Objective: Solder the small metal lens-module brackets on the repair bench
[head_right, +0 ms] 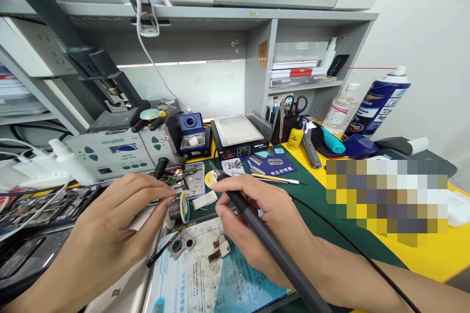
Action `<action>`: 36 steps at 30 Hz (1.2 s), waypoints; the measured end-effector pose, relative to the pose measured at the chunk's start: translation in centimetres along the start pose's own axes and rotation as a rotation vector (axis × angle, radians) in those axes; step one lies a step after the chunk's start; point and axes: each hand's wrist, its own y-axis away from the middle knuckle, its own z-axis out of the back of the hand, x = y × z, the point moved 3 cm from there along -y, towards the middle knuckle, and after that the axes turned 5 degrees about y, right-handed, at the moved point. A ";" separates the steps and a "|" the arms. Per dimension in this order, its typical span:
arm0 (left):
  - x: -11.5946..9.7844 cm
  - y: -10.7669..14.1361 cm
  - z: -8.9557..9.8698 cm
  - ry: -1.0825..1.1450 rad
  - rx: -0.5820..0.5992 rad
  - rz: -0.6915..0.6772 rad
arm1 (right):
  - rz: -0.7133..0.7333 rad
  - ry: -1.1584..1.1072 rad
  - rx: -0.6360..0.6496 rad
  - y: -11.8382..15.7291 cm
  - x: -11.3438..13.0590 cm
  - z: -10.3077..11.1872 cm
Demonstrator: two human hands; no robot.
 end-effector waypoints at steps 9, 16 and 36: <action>-0.5 0.0 -0.3 0.053 0.067 0.000 | -0.016 -0.054 0.012 0.0 -0.2 0.2; -0.9 0.1 -0.4 0.020 0.071 -0.041 | -0.055 -0.073 0.060 0.3 -0.4 0.1; -4.3 -0.5 -1.8 0.076 0.009 -0.132 | 0.097 -0.075 0.101 -0.1 0.4 0.4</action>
